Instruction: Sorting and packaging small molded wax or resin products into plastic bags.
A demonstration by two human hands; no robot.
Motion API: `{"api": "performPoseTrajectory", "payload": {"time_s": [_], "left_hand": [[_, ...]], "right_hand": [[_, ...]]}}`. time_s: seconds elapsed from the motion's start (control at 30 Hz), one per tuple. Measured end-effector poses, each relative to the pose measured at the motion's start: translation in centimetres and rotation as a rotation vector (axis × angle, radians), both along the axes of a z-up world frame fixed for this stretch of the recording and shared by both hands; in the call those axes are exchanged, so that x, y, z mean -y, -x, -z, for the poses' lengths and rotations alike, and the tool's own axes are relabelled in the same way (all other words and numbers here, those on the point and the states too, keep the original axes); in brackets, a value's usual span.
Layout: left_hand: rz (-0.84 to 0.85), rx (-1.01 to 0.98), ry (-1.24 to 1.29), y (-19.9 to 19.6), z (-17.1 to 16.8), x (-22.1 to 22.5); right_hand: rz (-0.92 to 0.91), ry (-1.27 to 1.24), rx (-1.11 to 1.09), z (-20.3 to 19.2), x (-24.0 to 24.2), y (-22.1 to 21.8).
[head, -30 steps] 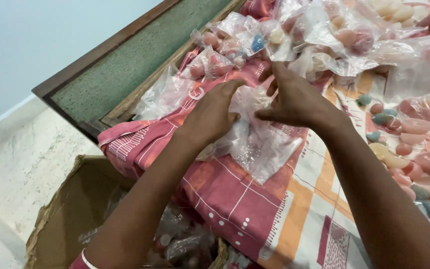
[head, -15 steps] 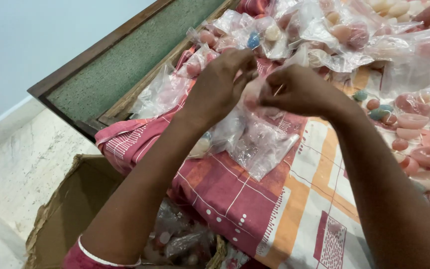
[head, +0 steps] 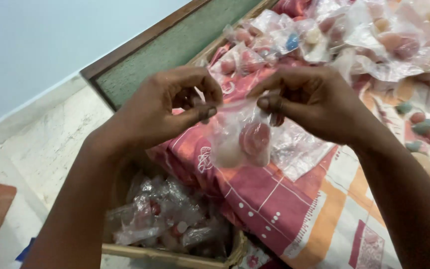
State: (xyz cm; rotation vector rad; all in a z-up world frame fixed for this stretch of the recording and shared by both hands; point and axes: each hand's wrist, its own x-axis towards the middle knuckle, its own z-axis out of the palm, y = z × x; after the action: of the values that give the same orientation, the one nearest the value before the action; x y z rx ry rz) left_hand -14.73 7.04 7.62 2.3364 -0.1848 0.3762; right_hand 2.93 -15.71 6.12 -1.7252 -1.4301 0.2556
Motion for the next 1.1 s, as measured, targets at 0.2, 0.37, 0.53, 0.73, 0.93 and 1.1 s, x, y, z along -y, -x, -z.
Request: {"api": "performPoseTrajectory", "payload": {"time_s": [0.2, 0.37, 0.53, 0.73, 0.93, 1.1], "left_hand": [[-0.205, -0.320, -0.019, 9.3, 1.6, -0.9], [-0.337, -0.476, -0.088, 14.0, 5.8, -3.5], [-0.549, -0.557, -0.162, 16.8, 11.7, -6.9], [-0.645, -0.578, -0.269, 17.9, 14.9, -7.3], [-0.381, -0.296, -0.109, 11.2, 12.0, -4.3], [-0.239, 0.261, -0.128, 4.4, 9.6, -1.3]], "right_hand": [[-0.080, 0.198, 0.178, 3.0, -4.4, 8.3], [-0.246, 0.294, 0.307, 7.6, -9.8, 13.3], [-0.387, 0.232, 0.379, 15.0, -15.2, 15.5], [-0.396, 0.317, 0.369, 15.8, -16.0, 16.8], [-0.329, 0.205, 0.397, 7.7, -12.1, 12.8], [-0.062, 0.085, 0.506, 1.9, -7.3, 6.3]]}}
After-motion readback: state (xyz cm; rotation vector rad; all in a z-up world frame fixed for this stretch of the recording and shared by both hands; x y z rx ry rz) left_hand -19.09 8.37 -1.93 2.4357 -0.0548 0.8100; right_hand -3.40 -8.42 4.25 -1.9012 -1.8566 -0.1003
